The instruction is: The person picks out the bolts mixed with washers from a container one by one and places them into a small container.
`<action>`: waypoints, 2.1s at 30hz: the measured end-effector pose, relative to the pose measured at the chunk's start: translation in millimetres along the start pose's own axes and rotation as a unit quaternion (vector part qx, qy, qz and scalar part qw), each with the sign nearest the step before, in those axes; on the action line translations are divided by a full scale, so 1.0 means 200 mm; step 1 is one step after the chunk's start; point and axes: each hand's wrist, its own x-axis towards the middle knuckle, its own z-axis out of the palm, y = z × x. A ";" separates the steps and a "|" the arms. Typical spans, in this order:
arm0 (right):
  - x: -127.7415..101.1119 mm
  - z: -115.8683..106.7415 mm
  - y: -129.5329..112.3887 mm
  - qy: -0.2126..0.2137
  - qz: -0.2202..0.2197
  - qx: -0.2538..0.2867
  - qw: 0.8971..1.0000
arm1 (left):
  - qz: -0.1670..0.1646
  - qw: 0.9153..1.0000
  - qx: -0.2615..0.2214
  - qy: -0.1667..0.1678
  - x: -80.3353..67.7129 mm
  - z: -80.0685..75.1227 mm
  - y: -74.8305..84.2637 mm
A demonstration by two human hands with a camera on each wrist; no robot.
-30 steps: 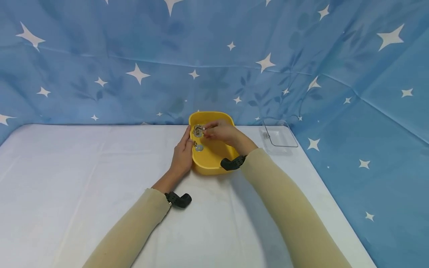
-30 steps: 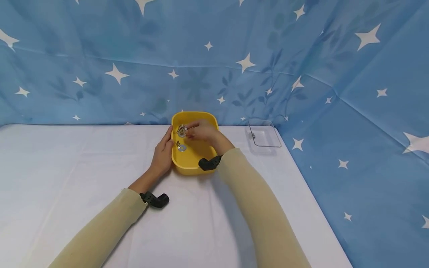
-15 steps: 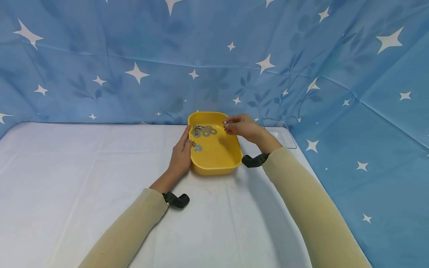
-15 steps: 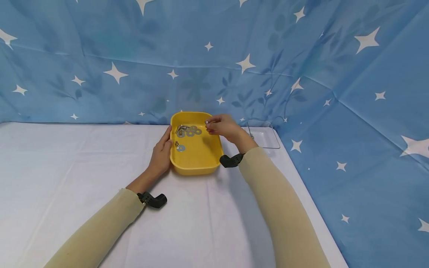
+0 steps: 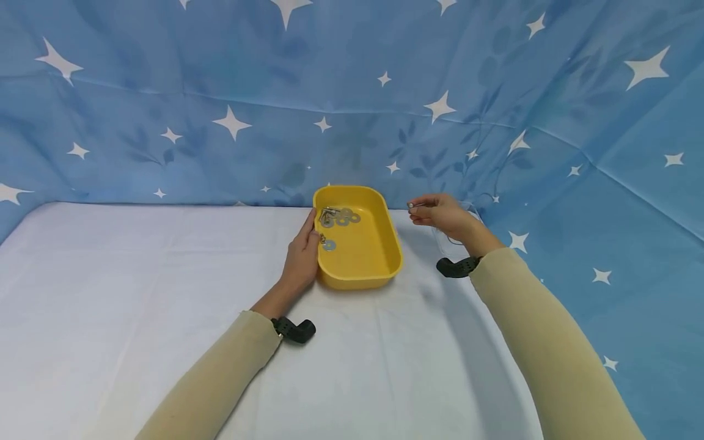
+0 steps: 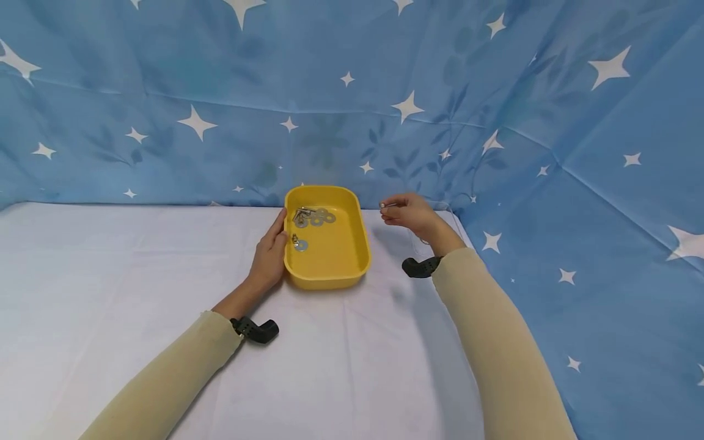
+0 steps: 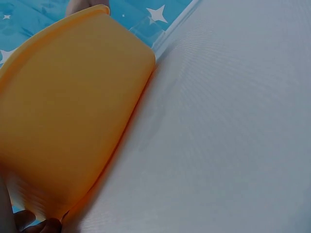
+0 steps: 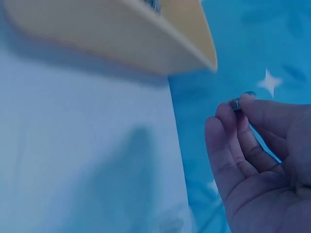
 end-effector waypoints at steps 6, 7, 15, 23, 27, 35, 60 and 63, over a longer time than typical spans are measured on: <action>-0.02 -0.10 0.11 0.023 0.007 -0.012 1.000 | -0.003 1.000 -0.001 0.003 -0.02 -0.01 0.00; -0.03 -0.12 0.13 0.025 0.008 -0.015 1.000 | -0.004 1.000 -0.001 0.002 -0.03 -0.01 0.00; -0.07 -0.27 0.21 0.027 0.010 -0.036 0.999 | -0.002 1.000 -0.002 0.000 -0.02 0.01 0.01; -0.08 -0.34 0.20 0.042 0.022 -0.042 0.998 | 0.002 1.000 0.002 0.001 -0.01 0.00 0.01; -0.06 -0.35 0.22 0.048 0.029 -0.040 0.998 | 0.000 1.000 -0.002 0.004 -0.01 0.00 0.02; -0.02 -0.38 0.30 0.048 0.048 -0.056 0.996 | 0.010 1.000 -0.010 0.002 0.00 0.01 -0.01; 0.06 -0.31 0.36 0.066 0.128 -0.103 0.984 | 0.012 1.000 -0.007 0.007 0.01 0.01 -0.02; 0.06 -0.30 0.36 0.076 0.140 -0.102 0.982 | 0.014 1.000 -0.006 0.007 0.01 0.01 -0.02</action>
